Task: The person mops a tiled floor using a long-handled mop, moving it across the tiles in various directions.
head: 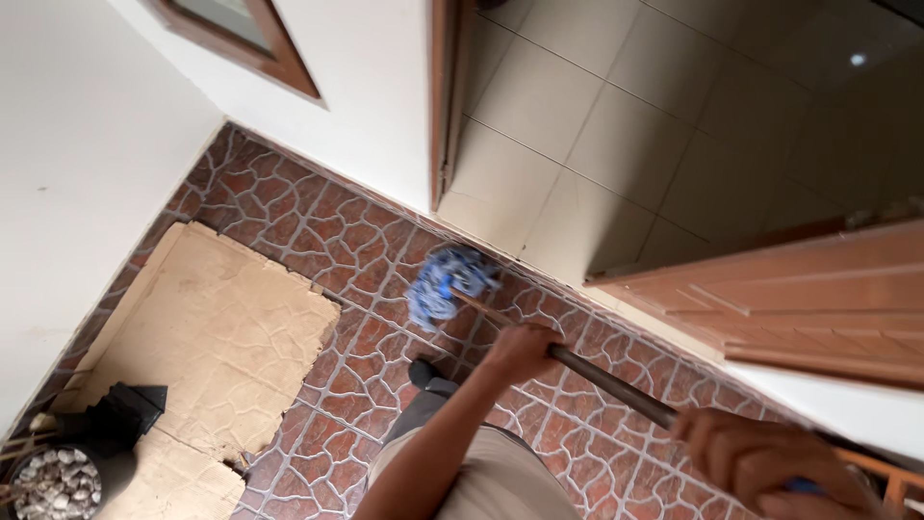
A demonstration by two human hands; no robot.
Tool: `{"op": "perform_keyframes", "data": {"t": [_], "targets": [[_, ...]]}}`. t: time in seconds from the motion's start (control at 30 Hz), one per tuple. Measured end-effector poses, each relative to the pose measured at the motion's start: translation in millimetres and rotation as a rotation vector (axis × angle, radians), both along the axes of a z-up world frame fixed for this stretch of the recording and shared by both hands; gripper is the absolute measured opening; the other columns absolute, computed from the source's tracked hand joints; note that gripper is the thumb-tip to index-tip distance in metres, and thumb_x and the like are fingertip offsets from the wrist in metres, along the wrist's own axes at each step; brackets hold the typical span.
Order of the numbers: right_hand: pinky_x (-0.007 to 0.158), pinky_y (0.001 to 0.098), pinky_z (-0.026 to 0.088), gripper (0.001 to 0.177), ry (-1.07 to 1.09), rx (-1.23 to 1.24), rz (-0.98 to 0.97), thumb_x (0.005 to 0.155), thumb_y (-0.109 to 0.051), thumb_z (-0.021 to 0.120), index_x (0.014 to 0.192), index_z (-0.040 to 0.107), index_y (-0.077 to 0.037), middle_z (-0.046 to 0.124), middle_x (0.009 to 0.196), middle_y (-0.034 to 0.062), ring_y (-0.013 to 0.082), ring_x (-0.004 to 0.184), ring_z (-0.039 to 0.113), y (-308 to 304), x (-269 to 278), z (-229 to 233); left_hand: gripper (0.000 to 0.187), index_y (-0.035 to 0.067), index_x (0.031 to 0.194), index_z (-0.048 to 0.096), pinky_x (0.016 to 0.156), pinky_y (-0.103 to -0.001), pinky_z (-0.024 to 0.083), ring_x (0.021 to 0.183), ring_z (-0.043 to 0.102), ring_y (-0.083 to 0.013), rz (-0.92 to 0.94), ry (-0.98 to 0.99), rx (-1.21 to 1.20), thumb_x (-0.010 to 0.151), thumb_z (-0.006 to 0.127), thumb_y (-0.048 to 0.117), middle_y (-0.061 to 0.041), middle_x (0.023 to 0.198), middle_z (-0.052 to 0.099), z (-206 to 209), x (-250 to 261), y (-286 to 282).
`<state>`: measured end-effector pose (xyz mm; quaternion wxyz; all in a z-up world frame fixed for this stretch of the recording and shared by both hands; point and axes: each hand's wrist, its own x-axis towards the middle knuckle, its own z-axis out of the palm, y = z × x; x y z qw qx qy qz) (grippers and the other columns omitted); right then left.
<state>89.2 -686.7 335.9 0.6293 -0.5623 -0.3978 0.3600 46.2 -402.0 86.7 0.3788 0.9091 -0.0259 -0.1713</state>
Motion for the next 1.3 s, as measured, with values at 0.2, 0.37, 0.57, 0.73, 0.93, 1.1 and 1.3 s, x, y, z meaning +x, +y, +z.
{"op": "perform_keyframes", "data": {"t": [0.2, 0.37, 0.57, 0.73, 0.93, 1.1, 1.3], "targets": [[0.119, 0.0608, 0.031, 0.015, 0.000, -0.017, 0.057, 0.086, -0.012, 0.046, 0.071, 0.044, -0.011, 0.057, 0.079, 0.0113, 0.0326, 0.096, 0.063, 111, 10, -48, 0.023, 0.027, 0.099, 0.078, 0.095, -0.044, 0.051, 0.103, 0.070, -0.0261, 0.339, -0.231, 0.020, 0.078, 0.079, 0.020, 0.000, 0.104, 0.076, -37, -5, 116], [0.125, 0.0578, 0.033, 0.015, 0.087, 0.105, 0.039, 0.082, -0.007, 0.049, 0.069, 0.040, -0.006, 0.052, 0.077, 0.0097, 0.0295, 0.093, 0.062, 223, 18, -105, 0.049, 0.010, 0.126, 0.059, 0.108, -0.047, 0.042, 0.129, 0.052, -0.0386, 0.661, -0.238, 0.110, 0.080, 0.077, 0.015, -0.016, 0.135, 0.058, -44, -24, 199], [0.100, 0.0438, 0.045, 0.017, -0.091, 0.204, 0.146, 0.079, -0.002, 0.049, 0.065, 0.039, -0.003, 0.053, 0.078, 0.0131, 0.0259, 0.084, 0.054, 359, 28, -142, 0.065, 0.008, 0.149, 0.038, 0.118, -0.049, 0.031, 0.146, 0.034, -0.0414, 0.951, -0.296, 0.045, 0.089, 0.064, 0.005, -0.022, 0.153, 0.040, -19, -63, 246], [0.094, 0.0411, 0.046, 0.035, -0.129, 0.267, 0.170, 0.090, 0.001, 0.043, 0.057, 0.035, -0.007, 0.046, 0.064, 0.0071, 0.0222, 0.071, 0.050, 452, 32, -179, 0.071, 0.009, 0.149, 0.038, 0.115, -0.049, 0.035, 0.145, 0.036, -0.0422, 1.129, -0.214, -0.044, 0.083, 0.050, -0.012, -0.021, 0.154, 0.038, -2, -86, 256], [0.080, 0.0389, 0.050, 0.039, -0.076, 0.178, 0.115, 0.093, -0.005, 0.041, 0.054, 0.036, -0.011, 0.042, 0.056, 0.0041, 0.0182, 0.061, 0.045, 527, 63, -220, 0.069, 0.011, 0.140, 0.048, 0.105, -0.047, 0.047, 0.135, 0.048, -0.0426, 1.252, -0.205, -0.056, 0.077, 0.046, -0.017, -0.020, 0.147, 0.047, 1, -94, 259], [0.084, 0.0398, 0.041, 0.044, -0.133, 0.073, 0.172, 0.096, -0.007, 0.044, 0.056, 0.027, -0.011, 0.033, 0.055, 0.0029, 0.0158, 0.057, 0.033, 514, 106, -186, 0.054, 0.009, 0.130, 0.053, 0.103, -0.048, 0.049, 0.131, 0.052, -0.0423, 1.256, -0.318, 0.011, 0.081, 0.050, -0.012, -0.020, 0.137, 0.053, -13, -69, 254], [0.087, 0.0379, 0.047, 0.046, -0.226, 0.024, 0.223, 0.097, -0.004, 0.049, 0.056, 0.027, -0.009, 0.030, 0.055, 0.0022, 0.0155, 0.056, 0.034, 424, 136, -105, 0.050, 0.007, 0.136, 0.047, 0.108, -0.053, 0.043, 0.133, 0.049, -0.0442, 1.168, -0.328, -0.094, 0.090, 0.064, 0.004, -0.020, 0.137, 0.054, 10, -4, 267]]}}
